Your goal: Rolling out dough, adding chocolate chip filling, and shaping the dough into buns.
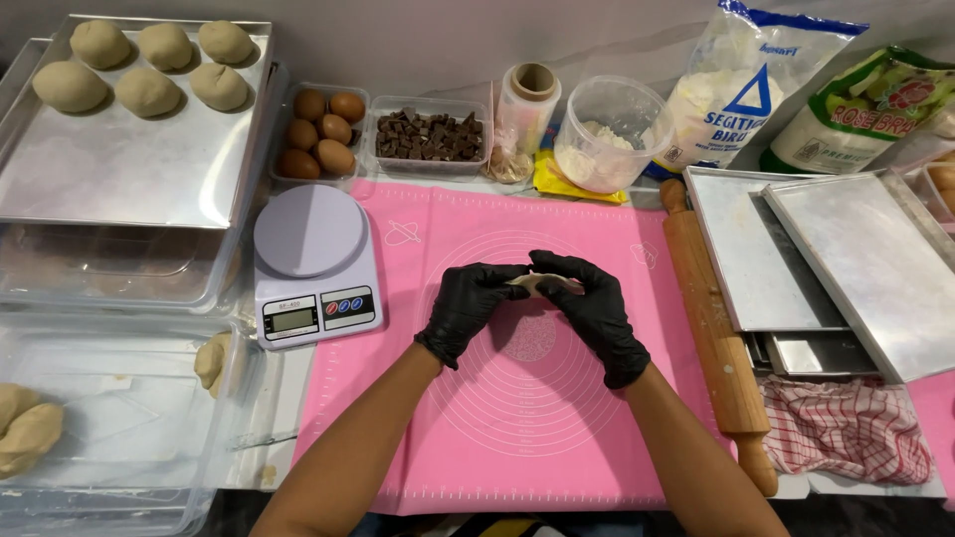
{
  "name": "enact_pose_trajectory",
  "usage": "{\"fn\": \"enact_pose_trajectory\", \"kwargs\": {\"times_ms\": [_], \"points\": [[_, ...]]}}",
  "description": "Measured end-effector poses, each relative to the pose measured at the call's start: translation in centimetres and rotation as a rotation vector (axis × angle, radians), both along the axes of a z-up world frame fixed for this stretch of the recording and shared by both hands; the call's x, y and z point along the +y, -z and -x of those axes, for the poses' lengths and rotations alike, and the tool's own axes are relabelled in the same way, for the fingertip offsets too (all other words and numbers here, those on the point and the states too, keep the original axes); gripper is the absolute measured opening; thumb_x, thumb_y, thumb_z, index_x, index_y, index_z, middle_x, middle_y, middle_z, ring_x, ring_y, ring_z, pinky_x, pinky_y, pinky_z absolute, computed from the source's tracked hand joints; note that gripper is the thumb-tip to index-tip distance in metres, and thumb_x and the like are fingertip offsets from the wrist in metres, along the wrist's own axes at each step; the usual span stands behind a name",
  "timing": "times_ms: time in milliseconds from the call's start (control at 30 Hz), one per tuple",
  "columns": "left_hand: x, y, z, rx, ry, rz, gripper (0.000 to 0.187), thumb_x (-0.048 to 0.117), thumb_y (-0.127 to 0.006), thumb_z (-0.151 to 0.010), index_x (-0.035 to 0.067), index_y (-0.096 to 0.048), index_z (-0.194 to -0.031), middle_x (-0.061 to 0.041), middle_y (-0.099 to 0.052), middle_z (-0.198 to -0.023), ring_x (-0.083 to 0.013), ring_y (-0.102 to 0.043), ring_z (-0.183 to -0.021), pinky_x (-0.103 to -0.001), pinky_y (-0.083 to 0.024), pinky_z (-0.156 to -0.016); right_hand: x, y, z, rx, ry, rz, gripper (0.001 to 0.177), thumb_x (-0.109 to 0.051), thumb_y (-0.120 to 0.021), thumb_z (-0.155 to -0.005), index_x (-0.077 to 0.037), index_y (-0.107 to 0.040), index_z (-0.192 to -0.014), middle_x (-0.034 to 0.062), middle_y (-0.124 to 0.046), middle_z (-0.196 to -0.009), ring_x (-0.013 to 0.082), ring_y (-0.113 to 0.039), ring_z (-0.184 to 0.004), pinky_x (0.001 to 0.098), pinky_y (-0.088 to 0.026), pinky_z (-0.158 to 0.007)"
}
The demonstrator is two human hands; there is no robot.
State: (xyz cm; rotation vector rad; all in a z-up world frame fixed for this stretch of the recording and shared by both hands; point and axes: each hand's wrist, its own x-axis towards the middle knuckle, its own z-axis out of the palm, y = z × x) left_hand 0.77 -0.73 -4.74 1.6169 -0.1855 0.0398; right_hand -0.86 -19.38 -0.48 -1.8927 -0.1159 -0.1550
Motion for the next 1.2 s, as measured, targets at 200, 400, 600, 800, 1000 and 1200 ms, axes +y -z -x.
{"fn": "enact_pose_trajectory", "kwargs": {"times_ms": [200, 400, 600, 800, 1000, 1200], "points": [[-0.5, -2.0, 0.7, 0.028, -0.007, 0.21, 0.043, 0.013, -0.094, -0.068, 0.015, -0.081, -0.108, -0.007, -0.079, -0.104, -0.0165, -0.076, -0.088, -0.026, -0.065, -0.074, 0.2, 0.9, -0.5, 0.048, 0.089, -0.031, 0.019, -0.015, -0.081, -0.088, -0.021, -0.083, -0.105, 0.0026, -0.077, -0.108, 0.0215, -0.057, -0.13, 0.0466, -0.037, -0.118], [-0.6, -2.4, 0.9, 0.099, -0.032, 0.37, 0.019, 0.001, -0.083, -0.082, 0.001, -0.08, -0.101, -0.015, -0.074, -0.091, -0.0251, -0.076, -0.066, -0.028, -0.064, -0.055, 1.0, 0.1, 0.1, 0.067, 0.023, -0.036, 0.032, -0.013, -0.088, -0.077, -0.021, -0.083, -0.108, 0.003, -0.078, -0.108, 0.0234, -0.058, -0.131, 0.0492, -0.039, -0.116], [-0.8, -3.4, 0.9, 0.058, -0.075, 0.459, 0.033, 0.0, -0.089, -0.074, 0.004, -0.08, -0.105, -0.012, -0.072, -0.097, -0.0204, -0.075, -0.079, -0.03, -0.068, -0.068, 1.0, 0.2, -0.1, -0.005, 0.097, -0.055, 0.022, -0.009, -0.08, -0.087, -0.019, -0.082, -0.107, 0.0042, -0.077, -0.107, 0.0217, -0.056, -0.13, 0.0472, -0.041, -0.114], [-1.0, -1.4, 0.6, 0.075, -0.101, 0.548, 0.02, -0.006, -0.084, -0.077, -0.002, -0.079, -0.096, -0.014, -0.069, -0.081, -0.0231, -0.075, -0.066, -0.03, -0.066, -0.06, 0.1, 2.3, -0.8, -0.049, 0.061, 0.011, 0.024, -0.015, -0.087, -0.082, -0.022, -0.084, -0.104, 0.0046, -0.075, -0.107, 0.0276, -0.054, -0.134, 0.0554, -0.034, -0.116], [-1.6, -2.2, 1.2, -0.165, -0.152, 0.339, 0.02, -0.005, -0.086, -0.077, 0.003, -0.081, -0.095, -0.015, -0.07, -0.08, -0.0235, -0.074, -0.066, -0.031, -0.064, -0.058, 0.0, 2.0, -0.6, -0.098, 0.085, 0.062, 0.02, -0.014, -0.085, -0.084, -0.02, -0.083, -0.102, 0.0038, -0.076, -0.105, 0.0268, -0.057, -0.131, 0.0522, -0.033, -0.118], [-2.1, 0.0, 0.8, -0.226, -0.176, 0.249, 0.017, -0.007, -0.083, -0.078, 0.003, -0.081, -0.092, -0.016, -0.07, -0.078, -0.0269, -0.074, -0.066, -0.032, -0.064, -0.056, -1.8, 6.1, -1.8, -0.218, 0.097, 0.127, 0.02, -0.013, -0.089, -0.081, -0.02, -0.083, -0.099, 0.0024, -0.076, -0.098, 0.0247, -0.063, -0.122, 0.0446, -0.034, -0.12]]}}
